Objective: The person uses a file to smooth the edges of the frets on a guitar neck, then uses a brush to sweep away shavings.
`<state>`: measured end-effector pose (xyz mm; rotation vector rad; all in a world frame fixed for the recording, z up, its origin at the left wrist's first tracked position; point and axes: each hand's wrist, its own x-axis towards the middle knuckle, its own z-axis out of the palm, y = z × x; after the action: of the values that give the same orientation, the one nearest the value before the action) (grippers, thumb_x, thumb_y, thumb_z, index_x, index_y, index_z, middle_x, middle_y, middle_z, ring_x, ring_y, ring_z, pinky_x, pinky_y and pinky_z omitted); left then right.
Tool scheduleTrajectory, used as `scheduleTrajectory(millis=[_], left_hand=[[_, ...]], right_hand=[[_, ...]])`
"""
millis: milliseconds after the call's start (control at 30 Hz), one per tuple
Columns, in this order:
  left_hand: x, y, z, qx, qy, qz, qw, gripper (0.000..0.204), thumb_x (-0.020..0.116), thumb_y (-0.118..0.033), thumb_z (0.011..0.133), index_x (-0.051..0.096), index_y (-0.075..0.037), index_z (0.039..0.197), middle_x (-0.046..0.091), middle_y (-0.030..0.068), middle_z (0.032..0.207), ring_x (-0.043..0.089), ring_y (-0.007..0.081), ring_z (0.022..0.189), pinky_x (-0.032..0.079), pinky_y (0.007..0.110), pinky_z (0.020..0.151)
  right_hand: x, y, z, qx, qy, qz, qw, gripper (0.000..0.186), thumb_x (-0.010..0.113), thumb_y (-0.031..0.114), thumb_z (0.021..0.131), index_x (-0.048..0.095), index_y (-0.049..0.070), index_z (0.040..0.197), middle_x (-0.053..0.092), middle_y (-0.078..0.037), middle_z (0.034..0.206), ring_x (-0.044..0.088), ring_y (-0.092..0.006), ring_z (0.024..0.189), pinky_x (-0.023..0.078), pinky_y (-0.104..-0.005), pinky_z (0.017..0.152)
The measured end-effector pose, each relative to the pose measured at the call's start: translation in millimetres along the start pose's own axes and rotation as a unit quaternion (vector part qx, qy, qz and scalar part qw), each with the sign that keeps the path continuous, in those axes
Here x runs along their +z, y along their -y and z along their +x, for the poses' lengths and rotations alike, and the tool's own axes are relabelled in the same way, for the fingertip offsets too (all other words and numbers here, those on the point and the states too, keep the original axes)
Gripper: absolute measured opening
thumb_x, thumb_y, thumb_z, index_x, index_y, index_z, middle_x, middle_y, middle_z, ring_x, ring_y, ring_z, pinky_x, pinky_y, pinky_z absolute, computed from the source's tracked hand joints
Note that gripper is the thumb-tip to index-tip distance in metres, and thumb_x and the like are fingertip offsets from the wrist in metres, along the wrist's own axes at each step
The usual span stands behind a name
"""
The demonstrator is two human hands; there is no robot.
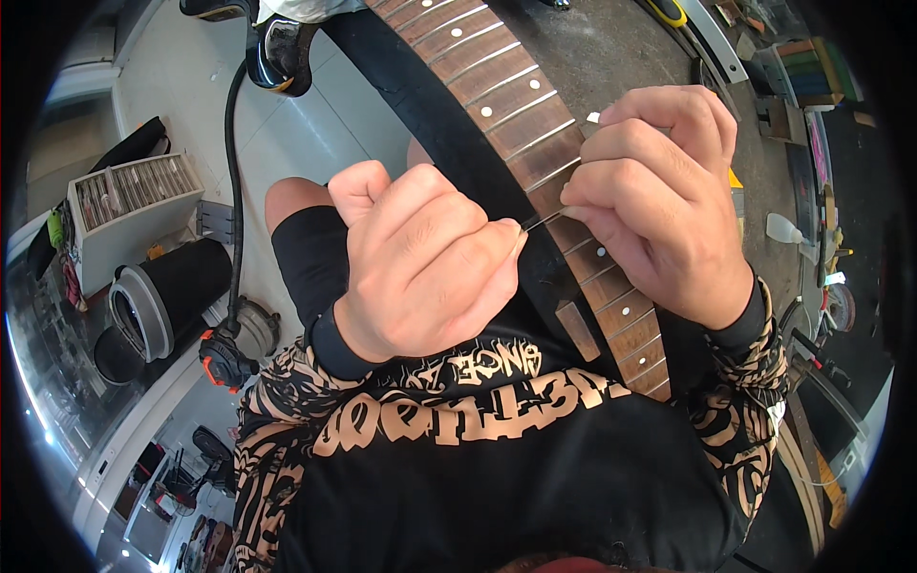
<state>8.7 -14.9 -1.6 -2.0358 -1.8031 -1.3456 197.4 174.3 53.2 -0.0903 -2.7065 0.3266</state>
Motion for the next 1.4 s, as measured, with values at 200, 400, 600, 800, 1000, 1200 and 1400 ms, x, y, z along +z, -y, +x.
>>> scheduleTrajectory(millis=[200,400,600,800,1000,1200,1400], left_hand=[[-2.1,9.8,4.0,0.002,-0.002,-0.001,1.0,0.034,0.094,0.003,0.079,0.079,-0.013,0.105,0.07,-0.0036,0.086,0.062,0.0194,0.073,0.035,0.043,0.085],[-5.5,11.9,3.9,0.031,-0.007,0.051,0.998,0.036,0.093,0.003,0.077,0.08,-0.012,0.106,0.069,-0.0037,0.084,0.062,0.0191,0.074,0.035,0.042,0.084],[-6.6,6.0,4.9,0.01,-0.002,0.007,1.0,0.035,0.094,0.003,0.076,0.08,-0.011,0.105,0.069,-0.0037,0.084,0.062,0.0187,0.074,0.034,0.042,0.084],[-6.3,11.0,5.3,0.009,0.005,0.009,1.0,0.034,0.094,0.003,0.078,0.08,-0.012,0.106,0.069,-0.0035,0.085,0.062,0.0188,0.074,0.034,0.042,0.084],[-7.1,11.4,6.1,0.01,0.009,0.012,1.0,0.035,0.094,0.003,0.078,0.08,-0.013,0.107,0.069,-0.0036,0.086,0.062,0.019,0.074,0.034,0.042,0.085],[-6.2,7.9,5.9,0.035,0.007,0.065,0.997,0.036,0.095,0.0,0.078,0.08,-0.013,0.107,0.069,-0.0041,0.087,0.063,0.0196,0.075,0.034,0.043,0.087],[-4.6,0.0,2.2,0.02,0.02,0.036,0.999,0.036,0.095,0.0,0.077,0.081,-0.013,0.107,0.068,-0.0046,0.087,0.063,0.0194,0.075,0.034,0.043,0.086]], right_hand=[[6.8,-3.3,9.5,-0.001,-0.03,-0.003,1.0,0.033,0.096,0.014,0.079,0.078,0.017,0.107,0.075,0.002,0.112,0.07,-0.0309,0.121,0.045,-0.0486,0.111],[6.9,-3.4,11.3,-0.021,-0.029,-0.01,0.999,0.034,0.096,0.015,0.079,0.076,0.017,0.107,0.075,0.002,0.111,0.07,-0.0307,0.119,0.046,-0.0475,0.11],[9.1,-2.6,7.0,-0.014,-0.043,-0.002,0.999,0.035,0.096,0.014,0.079,0.075,0.017,0.106,0.075,0.001,0.11,0.071,-0.0303,0.117,0.046,-0.0468,0.11],[11.1,-5.4,8.6,-0.009,-0.041,0.002,0.999,0.037,0.097,0.014,0.077,0.074,0.016,0.106,0.075,0.001,0.11,0.071,-0.0308,0.117,0.046,-0.0473,0.11],[9.7,-4.5,8.2,-0.004,-0.034,0.002,0.999,0.037,0.097,0.013,0.077,0.074,0.016,0.106,0.075,0.001,0.11,0.07,-0.0308,0.117,0.047,-0.0477,0.111],[8.2,-5.2,6.4,-0.016,-0.03,-0.003,0.999,0.032,0.094,0.015,0.08,0.074,0.016,0.104,0.074,0.001,0.11,0.071,-0.0303,0.118,0.046,-0.0478,0.111],[3.1,0.4,-1.1,-0.008,-0.012,0.006,1.0,0.031,0.093,0.014,0.08,0.074,0.016,0.103,0.073,0.001,0.109,0.071,-0.0298,0.118,0.046,-0.0478,0.112]])
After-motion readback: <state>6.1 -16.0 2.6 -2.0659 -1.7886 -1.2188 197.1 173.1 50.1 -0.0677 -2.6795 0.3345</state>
